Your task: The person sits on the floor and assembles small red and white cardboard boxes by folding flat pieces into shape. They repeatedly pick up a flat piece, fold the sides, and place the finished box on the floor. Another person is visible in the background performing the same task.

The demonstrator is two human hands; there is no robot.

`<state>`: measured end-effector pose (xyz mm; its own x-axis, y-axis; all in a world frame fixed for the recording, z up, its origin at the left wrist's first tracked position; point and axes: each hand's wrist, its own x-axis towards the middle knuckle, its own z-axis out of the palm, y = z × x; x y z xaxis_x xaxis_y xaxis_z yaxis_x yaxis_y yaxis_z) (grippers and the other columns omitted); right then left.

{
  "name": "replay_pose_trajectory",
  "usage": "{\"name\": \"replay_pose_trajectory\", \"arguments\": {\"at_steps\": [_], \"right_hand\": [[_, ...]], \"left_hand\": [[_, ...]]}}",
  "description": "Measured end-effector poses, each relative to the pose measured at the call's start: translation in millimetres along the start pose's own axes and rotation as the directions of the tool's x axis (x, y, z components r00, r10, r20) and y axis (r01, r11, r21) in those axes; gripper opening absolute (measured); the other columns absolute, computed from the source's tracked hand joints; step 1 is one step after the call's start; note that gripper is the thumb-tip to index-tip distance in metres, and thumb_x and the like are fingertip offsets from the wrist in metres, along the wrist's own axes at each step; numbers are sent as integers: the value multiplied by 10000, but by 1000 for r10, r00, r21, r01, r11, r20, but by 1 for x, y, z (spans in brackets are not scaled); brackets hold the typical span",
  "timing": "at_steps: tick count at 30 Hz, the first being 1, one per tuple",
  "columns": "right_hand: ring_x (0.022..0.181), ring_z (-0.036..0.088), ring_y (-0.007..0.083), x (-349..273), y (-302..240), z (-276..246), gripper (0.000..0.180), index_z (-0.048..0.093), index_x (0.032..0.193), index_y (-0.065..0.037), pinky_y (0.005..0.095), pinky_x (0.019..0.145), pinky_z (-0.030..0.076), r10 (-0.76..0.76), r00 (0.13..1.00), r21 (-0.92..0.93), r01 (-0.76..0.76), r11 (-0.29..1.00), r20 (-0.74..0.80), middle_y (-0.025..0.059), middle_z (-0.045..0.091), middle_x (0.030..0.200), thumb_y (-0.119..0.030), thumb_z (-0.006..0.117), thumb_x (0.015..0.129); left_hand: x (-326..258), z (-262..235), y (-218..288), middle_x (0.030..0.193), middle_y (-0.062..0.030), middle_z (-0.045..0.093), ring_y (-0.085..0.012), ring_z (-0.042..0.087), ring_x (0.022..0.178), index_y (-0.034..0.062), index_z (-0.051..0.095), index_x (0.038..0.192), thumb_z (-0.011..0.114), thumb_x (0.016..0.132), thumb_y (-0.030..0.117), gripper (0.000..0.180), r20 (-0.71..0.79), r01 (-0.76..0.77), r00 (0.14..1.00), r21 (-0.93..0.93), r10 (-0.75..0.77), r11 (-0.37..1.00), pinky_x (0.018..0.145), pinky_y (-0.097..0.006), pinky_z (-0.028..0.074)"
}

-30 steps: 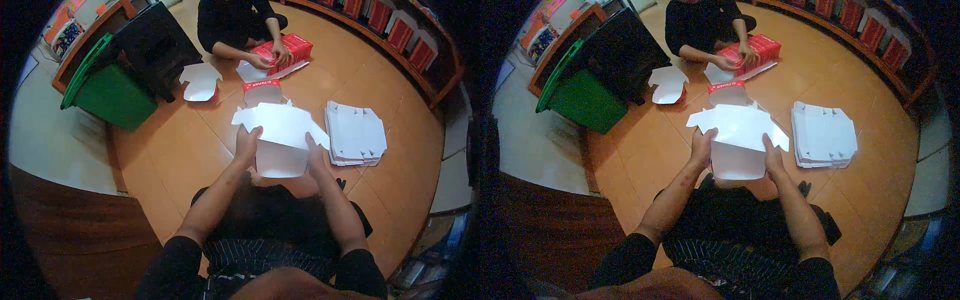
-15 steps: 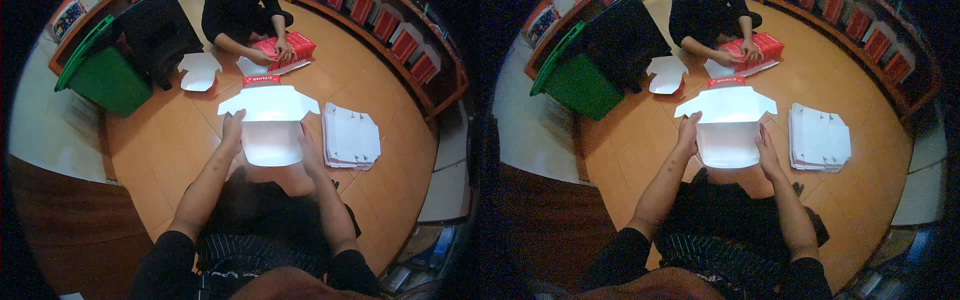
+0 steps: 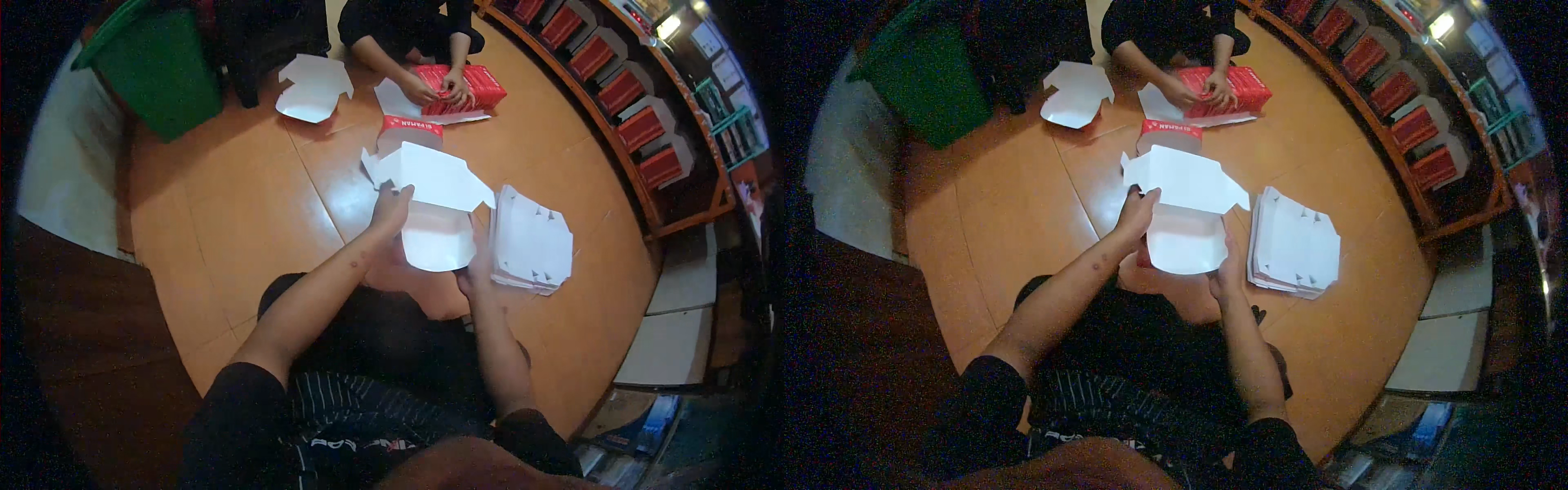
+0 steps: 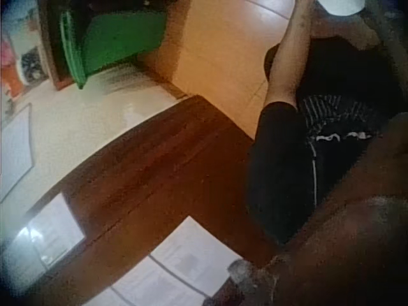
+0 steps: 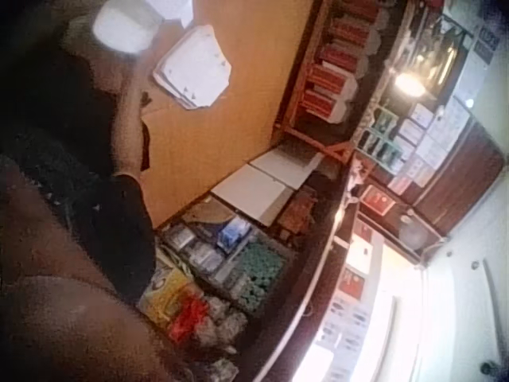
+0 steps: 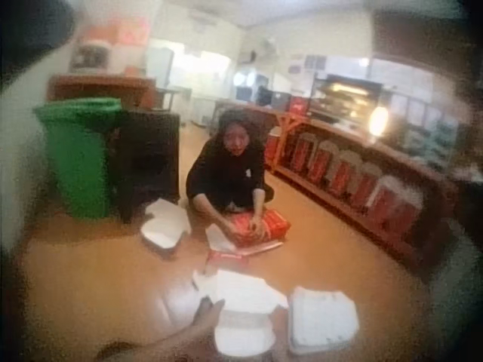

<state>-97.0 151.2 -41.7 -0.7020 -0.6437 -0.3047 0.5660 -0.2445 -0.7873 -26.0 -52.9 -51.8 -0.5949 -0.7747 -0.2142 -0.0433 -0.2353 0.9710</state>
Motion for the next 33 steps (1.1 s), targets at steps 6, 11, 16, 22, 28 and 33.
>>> {"name": "replay_pose_trajectory", "arguments": {"at_steps": [6, 11, 16, 22, 28, 33], "right_hand": [[1097, 619, 275, 10, 19, -15, 483, 471, 1395, -89, 428, 857, 557, 106, 994, 80, -104, 991, -23, 108, 593, 1302, -386, 357, 1031], [1313, 452, 288, 18, 7, 53, 663, 299, 1501, -78, 421, 1066, 418, 57, 933, -45, -44, 998, 356, 121, 419, 1477, -440, 494, 981], [1302, 459, 325, 102, 25, -89, 752, 355, 1475, -44, 422, 1071, 411, -87, 966, -851, 257, 457, 245, 162, 413, 1473, -403, 668, 893], [1225, 521, 420, 83, -10, -146, 832, 454, 1382, 3, 467, 987, 472, -307, 952, -828, -178, -532, -7, 261, 511, 1355, -536, 716, 805], [1067, 647, 383, 74, -43, -242, 838, 558, 1314, -34, 435, 933, 506, -168, 973, -890, -213, -402, -157, 233, 657, 1187, -627, 733, 748], [1086, 646, 354, 75, -62, -239, 759, 634, 1238, -54, 414, 945, 501, -91, 972, -917, -233, -324, -215, 196, 669, 1187, -606, 753, 731]], "left_hand": [[-54, 21, 45, 1407, -271, 362, -431, 360, 1318, -44, 320, 1381, 730, 770, 147, 761, -410, -410, 778, 242, 476, 879, 1116, -471, 291], [-90, 15, 61, 1407, -264, 356, -432, 330, 1349, 7, 399, 1321, 695, 789, 113, 618, -75, -806, 556, 194, 828, 559, 1131, -511, 245], [-97, 26, 45, 1217, -187, 553, -383, 514, 1186, 50, 546, 1192, 631, 862, 175, 363, 478, -799, 571, 135, 668, 586, 1020, -478, 395], [-105, 21, 18, 1140, -168, 606, -360, 582, 1096, 65, 607, 1151, 635, 884, 223, 312, 874, -844, 440, 324, 207, 426, 922, -477, 471], [-105, 32, 14, 1142, -136, 613, -337, 597, 1083, 84, 607, 1162, 634, 891, 229, 308, 943, -870, 327, 324, -57, 372, 904, -473, 488], [-102, 31, 13, 1155, -135, 612, -333, 597, 1087, 94, 600, 1166, 625, 906, 229, 294, 933, -869, 341, 361, -119, 338, 909, -476, 488]]}}
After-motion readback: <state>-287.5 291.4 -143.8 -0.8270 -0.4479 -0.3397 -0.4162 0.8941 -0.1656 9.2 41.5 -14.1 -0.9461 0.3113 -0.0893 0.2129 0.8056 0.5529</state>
